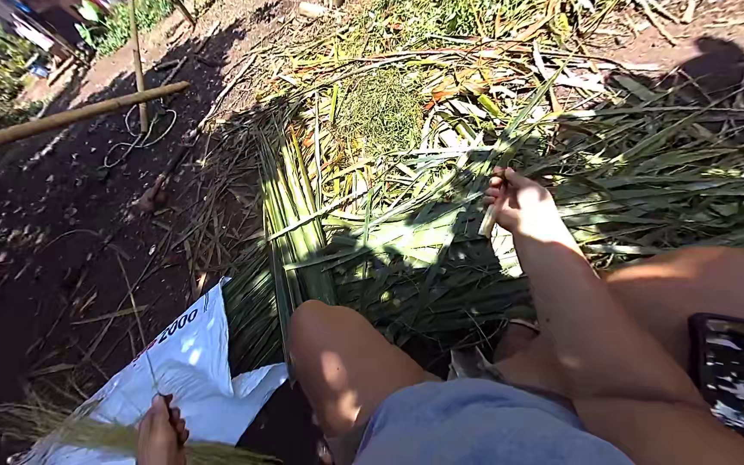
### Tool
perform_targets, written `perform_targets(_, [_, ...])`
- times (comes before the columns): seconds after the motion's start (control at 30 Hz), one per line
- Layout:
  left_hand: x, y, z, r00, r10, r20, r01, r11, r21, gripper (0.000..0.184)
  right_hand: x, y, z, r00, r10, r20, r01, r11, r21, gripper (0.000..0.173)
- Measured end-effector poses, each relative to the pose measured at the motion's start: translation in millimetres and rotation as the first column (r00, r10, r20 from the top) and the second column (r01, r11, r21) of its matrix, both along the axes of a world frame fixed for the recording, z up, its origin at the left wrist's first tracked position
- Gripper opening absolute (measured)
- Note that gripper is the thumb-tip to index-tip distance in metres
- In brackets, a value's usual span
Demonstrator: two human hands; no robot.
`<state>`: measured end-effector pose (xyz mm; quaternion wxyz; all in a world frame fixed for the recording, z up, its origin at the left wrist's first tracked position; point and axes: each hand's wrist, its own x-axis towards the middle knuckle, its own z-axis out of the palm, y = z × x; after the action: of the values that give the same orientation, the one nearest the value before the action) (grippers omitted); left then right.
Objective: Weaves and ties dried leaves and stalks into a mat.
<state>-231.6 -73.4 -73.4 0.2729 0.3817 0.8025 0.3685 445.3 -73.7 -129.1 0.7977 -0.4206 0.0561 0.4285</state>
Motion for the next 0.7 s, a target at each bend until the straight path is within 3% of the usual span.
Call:
perform_targets(0.07, [98.1,18.8,22.7,0.99,-0.13,0.05,0.126,0.99,0.064,0.039,-28.4,4.6,4.8,0.978,0.184,0.098,-0.191,0.979,0.067,0.019])
perform_targets(0.13, [180.5,28.2,42.9,0.955,-0.282,0.096,0.272,0.957,0.102,0.039,-63.9,6.8,24.0,0.893,0.367,0.261,-0.387,0.922,0.028,0.019])
perform_targets(0.2, [236.8,34.8,47.9,0.885,-0.442,0.143,0.432,0.896,0.101,0.035,-97.2,3.2,39.4,0.717,0.534,0.449,-0.56,0.824,-0.086,0.025])
perform_targets(0.27, [277.3,36.1,48.3,0.789,-0.597,0.146,0.593,0.802,0.075,0.027,-123.6,-2.7,53.5,0.473,0.656,0.588,-0.682,0.695,-0.227,0.032])
perform_targets(0.33, [308.4,31.8,50.2,0.702,-0.703,0.113,0.706,0.708,0.013,0.024,-140.0,-11.5,64.7,0.246,0.707,0.662,-0.746,0.575,-0.337,0.042])
perform_targets(0.37, [319.5,27.6,52.8,0.655,-0.751,0.082,0.755,0.656,-0.024,0.027,-145.2,-15.7,68.9,0.192,0.714,0.673,-0.762,0.54,-0.356,0.043])
perform_targets(0.5, [341.1,14.3,54.4,0.477,-0.879,-0.005,0.875,0.476,-0.086,0.032,-152.4,-21.9,70.6,0.156,0.734,0.661,-0.81,0.478,-0.341,0.037])
perform_targets(0.7, [336.7,10.9,53.3,0.452,-0.887,-0.095,0.877,0.461,-0.136,0.031,-150.2,-20.2,72.0,0.193,0.749,0.634,-0.825,0.473,-0.308,0.03])
